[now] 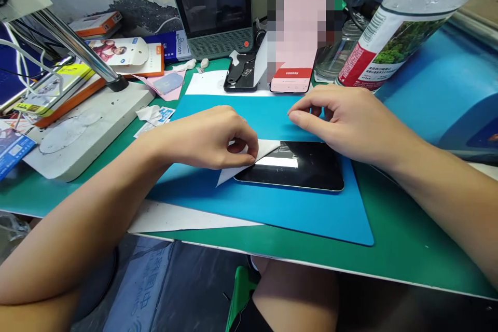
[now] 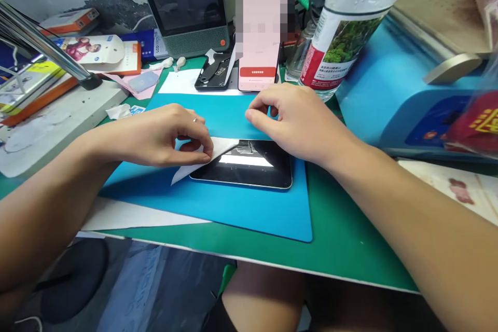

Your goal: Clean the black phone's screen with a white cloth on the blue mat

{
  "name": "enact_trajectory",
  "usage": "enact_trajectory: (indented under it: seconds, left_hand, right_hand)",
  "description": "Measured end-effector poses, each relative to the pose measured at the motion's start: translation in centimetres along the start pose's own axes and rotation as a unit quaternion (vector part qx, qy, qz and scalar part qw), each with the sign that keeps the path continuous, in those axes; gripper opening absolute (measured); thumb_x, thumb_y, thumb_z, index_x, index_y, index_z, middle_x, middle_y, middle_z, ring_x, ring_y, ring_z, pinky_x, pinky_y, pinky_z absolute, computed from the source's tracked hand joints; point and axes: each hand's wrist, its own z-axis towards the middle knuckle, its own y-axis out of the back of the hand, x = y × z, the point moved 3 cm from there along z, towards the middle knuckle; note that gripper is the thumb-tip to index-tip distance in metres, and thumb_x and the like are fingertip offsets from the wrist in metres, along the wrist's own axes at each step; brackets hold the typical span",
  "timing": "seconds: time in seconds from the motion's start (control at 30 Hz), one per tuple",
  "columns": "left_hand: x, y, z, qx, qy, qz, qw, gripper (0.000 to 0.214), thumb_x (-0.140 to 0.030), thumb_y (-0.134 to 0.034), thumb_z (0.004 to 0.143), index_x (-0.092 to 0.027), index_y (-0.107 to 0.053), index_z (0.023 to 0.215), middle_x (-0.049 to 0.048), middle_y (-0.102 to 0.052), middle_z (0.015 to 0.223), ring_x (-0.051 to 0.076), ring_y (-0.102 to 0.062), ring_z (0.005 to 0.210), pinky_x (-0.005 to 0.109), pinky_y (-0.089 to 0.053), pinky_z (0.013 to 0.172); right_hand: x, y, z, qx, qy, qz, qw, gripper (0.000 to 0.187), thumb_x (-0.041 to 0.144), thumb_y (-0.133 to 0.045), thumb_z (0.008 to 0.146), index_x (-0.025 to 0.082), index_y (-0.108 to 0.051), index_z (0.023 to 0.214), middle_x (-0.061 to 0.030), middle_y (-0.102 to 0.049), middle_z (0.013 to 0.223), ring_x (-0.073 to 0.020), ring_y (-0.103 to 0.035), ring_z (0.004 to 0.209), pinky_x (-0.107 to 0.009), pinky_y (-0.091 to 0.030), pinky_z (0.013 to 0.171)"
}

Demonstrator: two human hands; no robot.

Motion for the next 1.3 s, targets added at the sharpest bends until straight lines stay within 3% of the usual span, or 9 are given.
enact_trajectory:
  seconds: [0.1, 0.27, 0.47, 0.63, 0.73, 0.87, 0.97, 1.2, 1.3]
  left_hand:
    - [-0.4, -0.4, 0.2, 0.013, -0.007, -0.023, 1.000, 0.013, -0.024, -0.065, 0.094, -0.020, -0.077, 0.092, 0.0001, -0.074, 0.078, 0.014, -0.065, 0.068, 0.027, -0.044, 0.066]
    - [-0.7, -1.1, 0.7, -0.017, -0.041, -0.015, 0.999, 0.011, -0.025, -0.066, 0.096, -0.019, -0.074, 0.091, -0.0003, -0.070, 0.076, 0.015, -0.061, 0.074, 0.029, -0.042, 0.071]
    - [0.9, -1.2, 1.2, -0.123, -0.021, 0.066, 0.990, 0.035, -0.049, -0.078, 0.087, -0.018, -0.065, 0.079, -0.0008, -0.063, 0.071, 0.016, -0.055, 0.070, 0.030, -0.035, 0.067]
    - [1.1, -0.4, 0.9, -0.178, -0.052, 0.111, 0.976, 0.048, -0.064, -0.068, 0.087, -0.020, -0.057, 0.071, -0.0005, -0.059, 0.067, 0.018, -0.052, 0.066, 0.035, -0.035, 0.073]
    - [1.3, 0.1, 0.6, -0.169, -0.069, 0.076, 0.980, 0.041, -0.054, -0.051, 0.096, -0.021, -0.056, 0.072, 0.0014, -0.059, 0.068, 0.019, -0.052, 0.067, 0.037, -0.037, 0.075]
    - [2.3, 0.4, 0.7, -0.186, -0.062, 0.033, 0.980, 0.035, -0.033, -0.032, 0.094, -0.020, -0.056, 0.073, 0.0048, -0.060, 0.071, 0.021, -0.052, 0.068, 0.039, -0.040, 0.075]
    - [3.1, 0.1, 1.2, -0.201, -0.050, 0.007, 0.978, 0.031, -0.027, -0.032, 0.090, -0.019, -0.058, 0.074, 0.0049, -0.060, 0.071, 0.022, -0.053, 0.071, 0.039, -0.041, 0.075]
    - [3.8, -0.7, 2.1, -0.188, -0.042, -0.033, 0.981, 0.032, -0.026, -0.033, 0.091, -0.019, -0.058, 0.073, 0.0052, -0.061, 0.072, 0.021, -0.053, 0.071, 0.036, -0.040, 0.073]
    - [3.9, -0.8, 2.2, -0.185, -0.034, -0.039, 0.981, 0.033, -0.026, -0.032, 0.091, -0.019, -0.058, 0.072, 0.0052, -0.061, 0.072, 0.021, -0.053, 0.071, 0.035, -0.039, 0.072]
  right_hand:
    - [0.3, -0.2, 0.0, 0.027, 0.005, 0.001, 1.000, 0.017, 0.036, -0.064, 0.094, 0.026, -0.075, 0.086, -0.0056, -0.076, 0.089, -0.0268, -0.066, 0.082, -0.043, -0.047, 0.073]
    - [0.9, -0.6, -0.1, 0.094, 0.065, 0.041, 0.993, 0.020, 0.039, -0.064, 0.094, 0.024, -0.078, 0.092, -0.0080, -0.074, 0.095, -0.0268, -0.067, 0.090, -0.041, -0.048, 0.080]
    - [2.2, -0.6, -0.4, 0.127, 0.136, 0.105, 0.977, 0.019, 0.031, -0.061, 0.097, 0.024, -0.078, 0.095, -0.0062, -0.078, 0.100, -0.0238, -0.069, 0.097, -0.038, -0.051, 0.086]
    - [3.9, -0.7, -0.9, 0.160, 0.180, 0.131, 0.962, 0.023, 0.026, -0.056, 0.101, 0.022, -0.079, 0.105, -0.0062, -0.080, 0.109, -0.0222, -0.071, 0.105, -0.036, -0.053, 0.093]
    - [4.1, -0.7, -1.0, 0.191, 0.195, 0.114, 0.955, 0.025, 0.026, -0.054, 0.101, 0.021, -0.079, 0.104, -0.0082, -0.079, 0.115, -0.0230, -0.070, 0.109, -0.035, -0.052, 0.094]
    - [3.6, 0.1, -0.9, 0.194, 0.182, 0.067, 0.962, 0.032, 0.032, -0.053, 0.102, 0.022, -0.080, 0.089, -0.0075, -0.079, 0.103, -0.0224, -0.072, 0.093, -0.035, -0.053, 0.083]
    - [3.8, 0.6, -0.9, 0.192, 0.181, 0.058, 0.963, 0.034, 0.032, -0.054, 0.102, 0.022, -0.079, 0.082, -0.0058, -0.078, 0.095, -0.0201, -0.071, 0.084, -0.032, -0.051, 0.076]
    - [5.2, -0.3, -1.4, 0.235, 0.219, 0.095, 0.942, 0.033, 0.040, -0.056, 0.103, 0.023, -0.082, 0.093, -0.0087, -0.076, 0.112, -0.0216, -0.069, 0.100, -0.033, -0.052, 0.085]
    - [5.2, -0.1, -1.4, 0.236, 0.218, 0.084, 0.943, 0.034, 0.041, -0.055, 0.103, 0.024, -0.082, 0.092, -0.0083, -0.078, 0.105, -0.0224, -0.068, 0.093, -0.035, -0.052, 0.082]
